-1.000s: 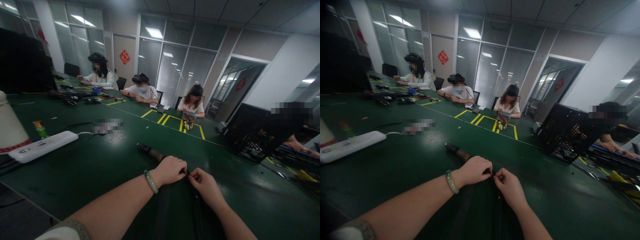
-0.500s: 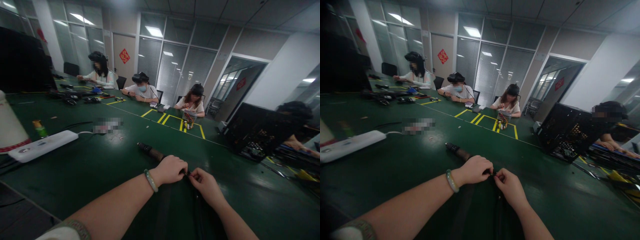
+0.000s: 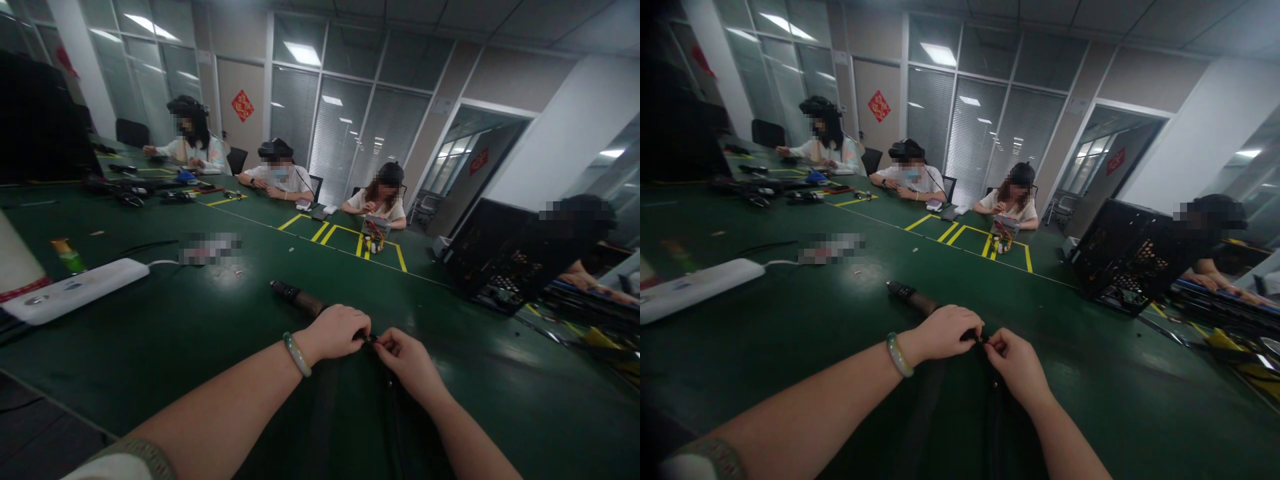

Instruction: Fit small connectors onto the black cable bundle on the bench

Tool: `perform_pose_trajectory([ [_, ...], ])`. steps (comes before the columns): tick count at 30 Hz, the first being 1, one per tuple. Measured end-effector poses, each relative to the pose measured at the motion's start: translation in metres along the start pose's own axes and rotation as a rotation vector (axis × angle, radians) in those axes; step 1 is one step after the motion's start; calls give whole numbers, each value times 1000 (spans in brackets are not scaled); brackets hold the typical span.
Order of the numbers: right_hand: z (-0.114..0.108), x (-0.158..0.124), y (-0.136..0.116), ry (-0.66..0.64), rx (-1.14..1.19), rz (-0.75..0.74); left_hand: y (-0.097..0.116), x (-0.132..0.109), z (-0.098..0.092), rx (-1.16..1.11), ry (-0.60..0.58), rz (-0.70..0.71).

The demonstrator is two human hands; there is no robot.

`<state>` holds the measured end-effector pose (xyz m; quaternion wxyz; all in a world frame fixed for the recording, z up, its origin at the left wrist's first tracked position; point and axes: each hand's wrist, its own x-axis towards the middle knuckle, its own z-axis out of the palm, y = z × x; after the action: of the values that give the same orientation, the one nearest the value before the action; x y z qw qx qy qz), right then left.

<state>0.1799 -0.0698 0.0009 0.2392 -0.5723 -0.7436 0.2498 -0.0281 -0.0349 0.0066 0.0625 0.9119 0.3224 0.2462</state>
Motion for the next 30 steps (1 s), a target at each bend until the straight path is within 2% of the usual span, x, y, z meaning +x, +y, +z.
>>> perform_pose_trajectory([
  [13, 2, 1, 6, -10, 12, -18, 0, 0, 0, 29, -16, -20],
  [30, 4, 1, 1, -17, -40, -36, 1, -1, 2, 32, -1, 5],
])
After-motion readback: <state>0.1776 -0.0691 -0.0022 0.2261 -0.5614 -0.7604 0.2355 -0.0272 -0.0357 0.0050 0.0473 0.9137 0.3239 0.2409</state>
